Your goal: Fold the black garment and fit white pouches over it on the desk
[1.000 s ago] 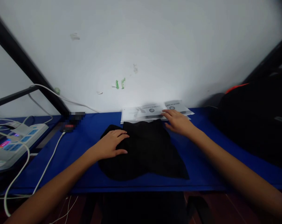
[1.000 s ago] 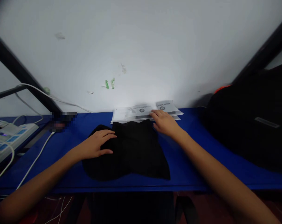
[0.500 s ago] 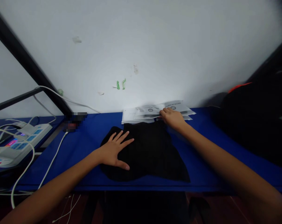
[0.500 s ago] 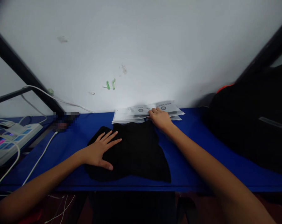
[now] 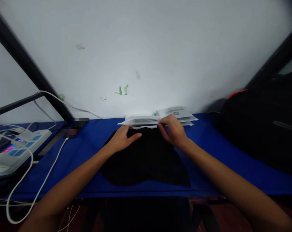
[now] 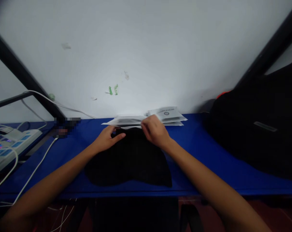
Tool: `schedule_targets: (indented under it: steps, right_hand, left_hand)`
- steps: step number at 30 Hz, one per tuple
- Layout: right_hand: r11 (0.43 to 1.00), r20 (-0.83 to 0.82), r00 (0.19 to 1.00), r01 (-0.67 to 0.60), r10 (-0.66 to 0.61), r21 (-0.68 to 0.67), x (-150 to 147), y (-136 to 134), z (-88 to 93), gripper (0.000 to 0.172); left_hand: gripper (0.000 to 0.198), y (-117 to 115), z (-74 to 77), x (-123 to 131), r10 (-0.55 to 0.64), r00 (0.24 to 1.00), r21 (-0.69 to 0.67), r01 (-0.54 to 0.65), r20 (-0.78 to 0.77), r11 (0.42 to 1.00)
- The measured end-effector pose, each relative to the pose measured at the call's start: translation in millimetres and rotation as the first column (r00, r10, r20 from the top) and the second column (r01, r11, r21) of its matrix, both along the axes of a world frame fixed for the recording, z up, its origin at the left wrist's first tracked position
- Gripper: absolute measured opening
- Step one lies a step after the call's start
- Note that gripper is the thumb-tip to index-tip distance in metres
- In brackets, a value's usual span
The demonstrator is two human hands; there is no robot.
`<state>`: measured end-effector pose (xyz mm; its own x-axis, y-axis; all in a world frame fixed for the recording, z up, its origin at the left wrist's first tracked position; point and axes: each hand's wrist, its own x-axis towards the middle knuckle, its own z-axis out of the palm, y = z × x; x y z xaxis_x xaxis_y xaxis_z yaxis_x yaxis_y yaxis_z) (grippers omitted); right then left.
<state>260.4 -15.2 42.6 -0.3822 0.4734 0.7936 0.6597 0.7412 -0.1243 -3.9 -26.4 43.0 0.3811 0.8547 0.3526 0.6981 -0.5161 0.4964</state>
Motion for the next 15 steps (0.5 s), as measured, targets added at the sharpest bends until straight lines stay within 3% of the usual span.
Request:
schedule_targets:
  steps: [4, 8, 10, 12, 15]
  right_hand:
    - [0.97, 0.156, 0.958, -0.233, 0.242, -0.074, -8.3, -18.1, -12.8, 0.018]
    - [0.926, 0.225, 0.903, -0.327, 0.365, -0.189, -14.0, -18.2, -20.7, 0.022]
    - [0.913, 0.27, 0.877, -0.348, 0.398, -0.215, -16.1, -17.6, -22.0, 0.022]
    - [0.905, 0.315, 0.85, -0.374, 0.422, -0.203, -18.1, -18.7, -22.7, 0.022]
    - [0.9, 0.308, 0.846, -0.419, 0.434, -0.118, -21.7, -23.0, -23.9, 0.022]
  left_hand:
    - [0.056, 4.1, -12.1, -8.8, 0.023, 0.959, 0.096, -0.052, 0.282, 0.994]
    - [0.058, -3.1, -11.5, -22.7, 0.009, 0.934, 0.182, -0.079, 0.357, 0.98]
    - [0.049, -8.9, -5.6, -25.3, 0.037, 0.953, 0.311, -0.135, 0.302, 0.941]
    - [0.034, -15.8, 0.0, -22.8, 0.033, 0.984, 0.444, -0.109, 0.177, 0.89]
    - [0.024, -27.1, 2.1, -10.5, -0.141, 0.985, 0.519, 0.17, -0.095, 0.838]
